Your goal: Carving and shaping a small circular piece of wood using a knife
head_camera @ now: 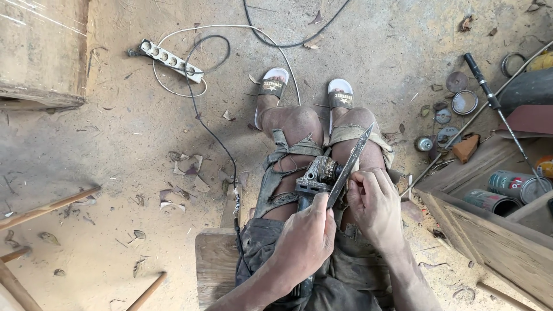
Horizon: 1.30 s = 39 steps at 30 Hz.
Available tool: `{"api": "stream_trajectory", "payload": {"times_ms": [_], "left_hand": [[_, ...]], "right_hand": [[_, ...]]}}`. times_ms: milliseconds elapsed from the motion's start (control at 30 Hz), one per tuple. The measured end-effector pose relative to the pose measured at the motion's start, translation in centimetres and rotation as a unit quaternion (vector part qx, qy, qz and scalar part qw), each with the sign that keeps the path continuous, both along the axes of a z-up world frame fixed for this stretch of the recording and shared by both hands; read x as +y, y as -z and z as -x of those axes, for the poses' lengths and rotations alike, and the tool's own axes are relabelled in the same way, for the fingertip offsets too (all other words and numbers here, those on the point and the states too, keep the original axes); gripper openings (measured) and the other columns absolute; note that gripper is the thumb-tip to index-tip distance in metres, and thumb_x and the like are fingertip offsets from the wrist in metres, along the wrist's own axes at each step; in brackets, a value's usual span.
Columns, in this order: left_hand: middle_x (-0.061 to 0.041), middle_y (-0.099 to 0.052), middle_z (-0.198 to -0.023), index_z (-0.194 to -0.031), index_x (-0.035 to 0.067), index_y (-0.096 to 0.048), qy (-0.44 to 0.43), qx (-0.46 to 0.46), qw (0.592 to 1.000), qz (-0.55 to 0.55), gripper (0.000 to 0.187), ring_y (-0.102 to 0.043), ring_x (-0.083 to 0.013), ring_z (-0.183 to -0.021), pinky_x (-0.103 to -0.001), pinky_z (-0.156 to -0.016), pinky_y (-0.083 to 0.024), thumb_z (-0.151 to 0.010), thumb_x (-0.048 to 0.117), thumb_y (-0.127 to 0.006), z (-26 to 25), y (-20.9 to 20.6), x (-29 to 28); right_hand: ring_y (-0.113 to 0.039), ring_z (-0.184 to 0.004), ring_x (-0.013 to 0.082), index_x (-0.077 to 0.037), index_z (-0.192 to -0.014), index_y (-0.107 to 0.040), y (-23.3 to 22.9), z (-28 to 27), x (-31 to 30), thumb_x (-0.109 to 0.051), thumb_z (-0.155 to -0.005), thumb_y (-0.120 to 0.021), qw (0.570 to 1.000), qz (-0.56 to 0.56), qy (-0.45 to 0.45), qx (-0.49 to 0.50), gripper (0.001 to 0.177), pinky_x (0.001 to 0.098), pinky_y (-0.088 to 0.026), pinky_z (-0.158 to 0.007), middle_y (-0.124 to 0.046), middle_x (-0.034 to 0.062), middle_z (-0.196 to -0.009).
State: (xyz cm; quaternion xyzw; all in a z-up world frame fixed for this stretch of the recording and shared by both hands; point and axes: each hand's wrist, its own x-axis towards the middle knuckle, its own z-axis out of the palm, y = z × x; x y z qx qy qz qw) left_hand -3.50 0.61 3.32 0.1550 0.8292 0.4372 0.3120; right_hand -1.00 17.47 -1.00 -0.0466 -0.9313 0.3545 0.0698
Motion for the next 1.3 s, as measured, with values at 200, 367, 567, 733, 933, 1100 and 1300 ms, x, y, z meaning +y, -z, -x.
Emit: {"api": "stream_trajectory", "payload": {"times_ms": [200, 367, 567, 733, 933, 1100, 1300], "left_hand": [[-0.018, -0.069, -0.064, -0.118, -0.009, -0.049, 0.040, -0.023, 0.999, 0.024, 0.024, -0.068, -0.0293, -0.043, -0.043, -0.039, -0.053, -0.098, 0.005, -0.050, 0.7, -0.9, -0.6], [-0.014, -0.066, -0.059, -0.107, -0.008, -0.050, 0.081, -0.033, 0.996, 0.008, 0.015, -0.061, -0.0188, -0.037, -0.031, -0.030, -0.049, -0.098, 0.004, -0.052, 2.5, -0.4, -0.6], [-0.015, -0.068, -0.059, -0.119, -0.014, -0.051, 0.132, -0.092, 0.987, 0.023, 0.028, -0.055, -0.0164, -0.032, -0.032, -0.026, -0.042, -0.096, 0.003, -0.052, 3.8, -3.6, -2.2], [-0.018, -0.066, -0.059, -0.110, -0.017, -0.052, 0.157, -0.110, 0.981, 0.029, 0.021, -0.053, -0.0152, -0.030, -0.024, -0.020, -0.036, -0.101, 0.002, -0.048, 3.6, -1.3, -0.2], [-0.015, -0.062, -0.062, -0.106, -0.015, -0.050, 0.195, -0.057, 0.977, 0.058, 0.020, -0.050, -0.0136, -0.037, -0.024, -0.028, -0.039, -0.100, 0.005, -0.051, 1.7, -1.9, -1.2], [-0.027, -0.072, -0.073, -0.126, -0.014, -0.047, 0.167, -0.095, 0.975, 0.112, 0.037, -0.072, -0.0333, -0.049, -0.041, -0.043, -0.061, -0.096, 0.008, -0.052, 0.7, -3.8, -2.8], [-0.032, -0.065, -0.075, -0.105, -0.013, -0.049, 0.123, -0.044, 0.989, 0.072, 0.021, -0.066, -0.0307, -0.044, -0.036, -0.034, -0.054, -0.098, 0.007, -0.048, 1.6, 0.0, 0.4]], "right_hand": [[-0.061, -0.087, 0.0273, 0.001, -0.103, -0.062, 0.1, 0.0, -0.3, 0.006, -0.085, -0.071, 0.997, -0.064, -0.019, 0.041, 0.021, 0.0371, -0.052, -0.076, -0.064, 0.0129, -0.101], [-0.061, -0.088, 0.0282, 0.000, -0.105, -0.061, -0.1, -0.2, -0.8, 0.006, -0.086, -0.070, 0.990, -0.116, -0.026, 0.070, 0.022, 0.0378, -0.051, -0.076, -0.064, 0.0122, -0.101], [-0.061, -0.091, 0.0275, 0.002, -0.108, -0.062, -0.6, -0.5, -1.1, 0.006, -0.088, -0.069, 0.991, -0.109, -0.024, 0.076, 0.021, 0.0365, -0.052, -0.081, -0.064, 0.0130, -0.105], [-0.060, -0.088, 0.0272, 0.004, -0.109, -0.062, 1.3, -1.3, -1.1, 0.007, -0.090, -0.069, 0.980, -0.152, -0.019, 0.125, 0.021, 0.0363, -0.050, -0.078, -0.064, 0.0151, -0.104], [-0.059, -0.093, 0.0280, 0.003, -0.110, -0.061, 2.3, -2.0, -0.9, 0.008, -0.087, -0.068, 0.987, -0.121, -0.006, 0.105, 0.025, 0.0380, -0.050, -0.082, -0.063, 0.0151, -0.105], [-0.060, -0.092, 0.0274, 0.007, -0.109, -0.060, 2.4, -1.7, -0.7, 0.008, -0.090, -0.067, 0.985, -0.118, -0.014, 0.127, 0.021, 0.0368, -0.052, -0.080, -0.063, 0.0173, -0.105], [-0.058, -0.090, 0.0272, 0.006, -0.107, -0.059, 2.7, -2.1, -0.8, 0.006, -0.092, -0.065, 0.985, -0.097, -0.033, 0.142, 0.016, 0.0374, -0.053, -0.081, -0.062, 0.0160, -0.101]]}}
